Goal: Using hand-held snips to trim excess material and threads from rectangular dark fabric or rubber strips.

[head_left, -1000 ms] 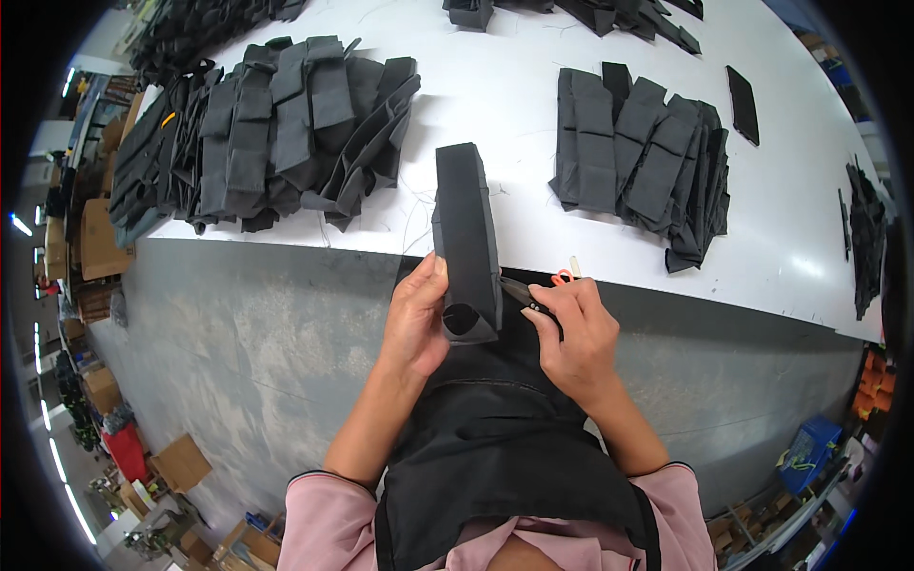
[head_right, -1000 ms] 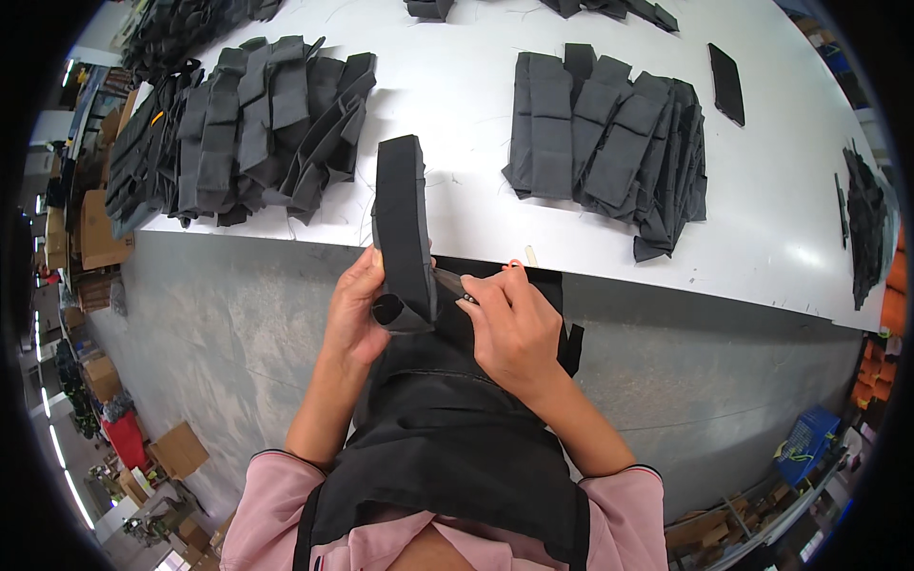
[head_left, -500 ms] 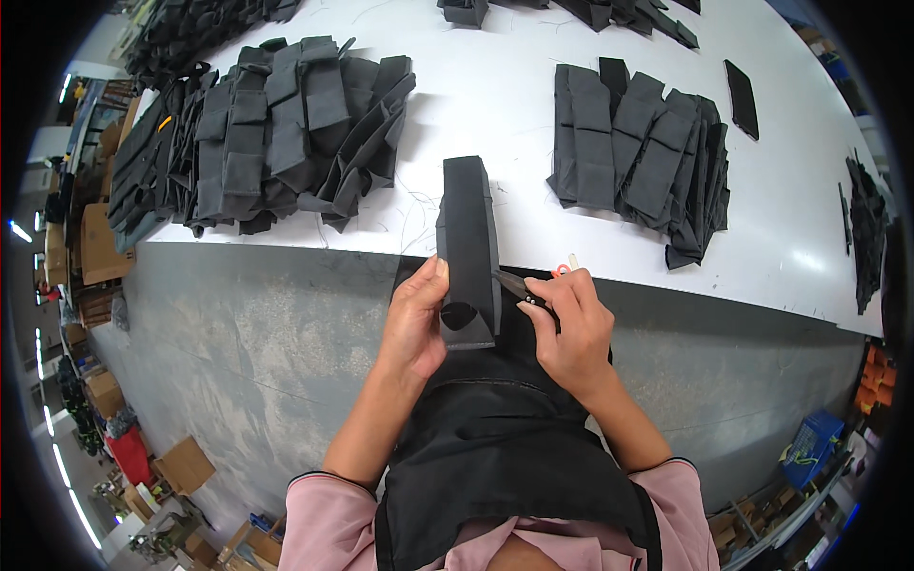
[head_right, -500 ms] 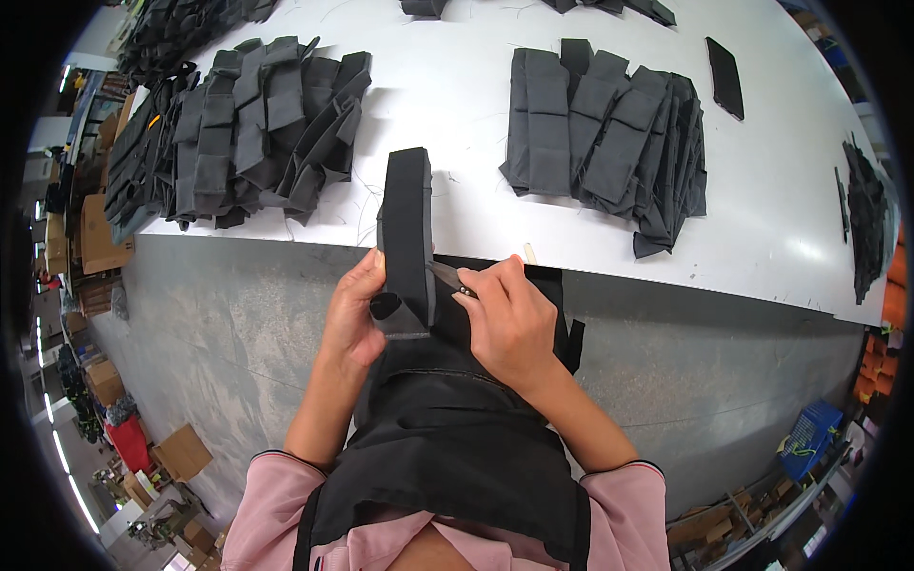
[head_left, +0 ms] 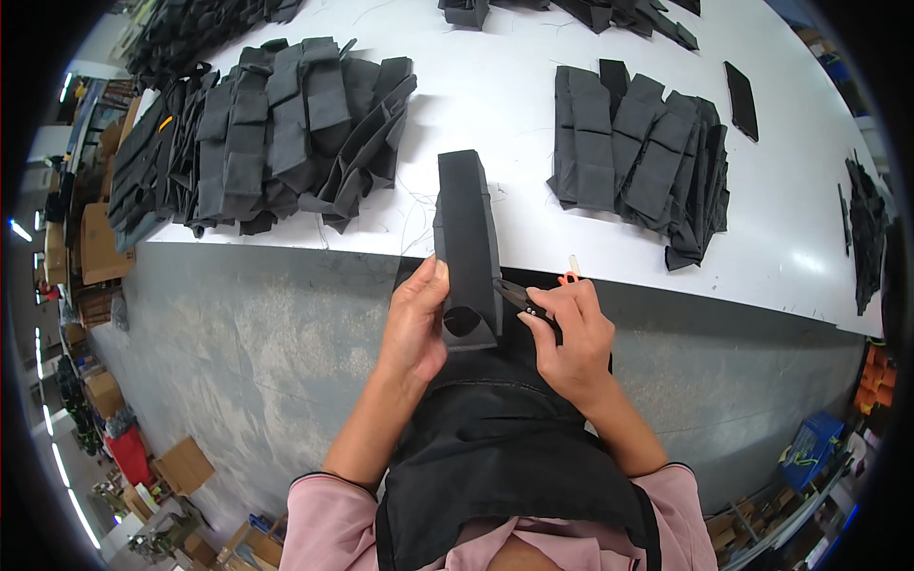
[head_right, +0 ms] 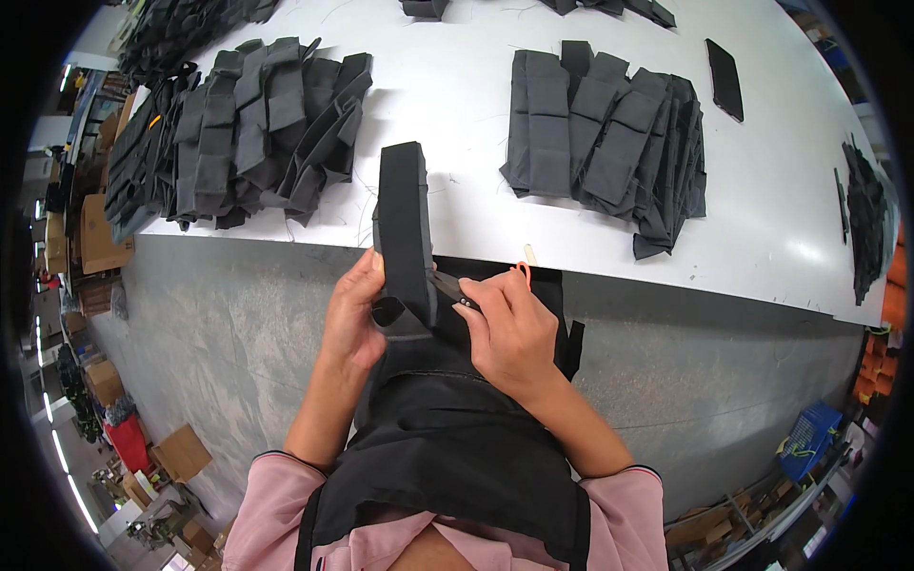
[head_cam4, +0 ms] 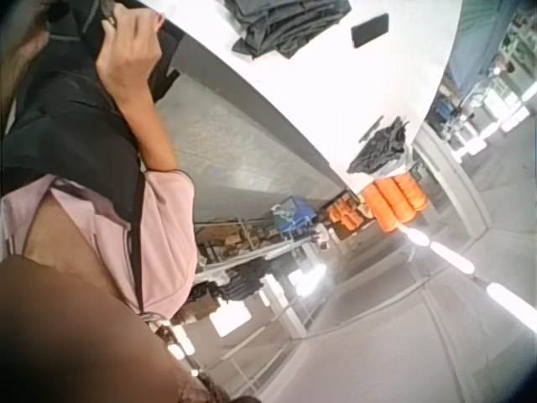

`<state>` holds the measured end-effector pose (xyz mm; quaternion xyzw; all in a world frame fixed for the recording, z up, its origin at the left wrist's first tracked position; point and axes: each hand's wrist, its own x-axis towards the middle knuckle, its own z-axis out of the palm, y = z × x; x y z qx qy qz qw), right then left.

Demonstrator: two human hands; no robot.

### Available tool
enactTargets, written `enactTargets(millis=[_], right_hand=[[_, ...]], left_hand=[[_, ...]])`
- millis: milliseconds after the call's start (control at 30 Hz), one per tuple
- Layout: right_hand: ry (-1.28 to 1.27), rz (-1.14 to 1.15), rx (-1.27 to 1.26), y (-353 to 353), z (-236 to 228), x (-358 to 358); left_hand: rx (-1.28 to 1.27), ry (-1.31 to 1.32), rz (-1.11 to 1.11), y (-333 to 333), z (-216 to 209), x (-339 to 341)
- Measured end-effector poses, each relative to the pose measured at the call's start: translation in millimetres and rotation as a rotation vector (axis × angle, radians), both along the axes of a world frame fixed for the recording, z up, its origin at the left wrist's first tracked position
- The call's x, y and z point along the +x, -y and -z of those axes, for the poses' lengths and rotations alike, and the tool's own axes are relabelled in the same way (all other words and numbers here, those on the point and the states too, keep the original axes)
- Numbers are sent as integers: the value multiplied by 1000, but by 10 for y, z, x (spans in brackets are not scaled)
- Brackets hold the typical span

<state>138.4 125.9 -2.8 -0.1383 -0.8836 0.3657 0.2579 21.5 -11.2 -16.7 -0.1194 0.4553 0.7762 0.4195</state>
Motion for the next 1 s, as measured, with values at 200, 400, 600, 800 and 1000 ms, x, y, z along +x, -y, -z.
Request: enactTargets(millis=[200,400,600,800,1000], right_hand=[[39,54,-305,23,16,-8],[35,-10,-160,-55,36,4],[108,-150,-188,-215,-26,5],[215,-178,-457,-222,-64,28],[122,-33,-485,19,32,-81]], left_hand=[[70,38,-9,36,18,6],[-59,-12,42,48,-27,-31],[-84,16,93,66,-51,-47],[-81,20,110,78,-124,-23],[-52,23,109,77,-37,-25]])
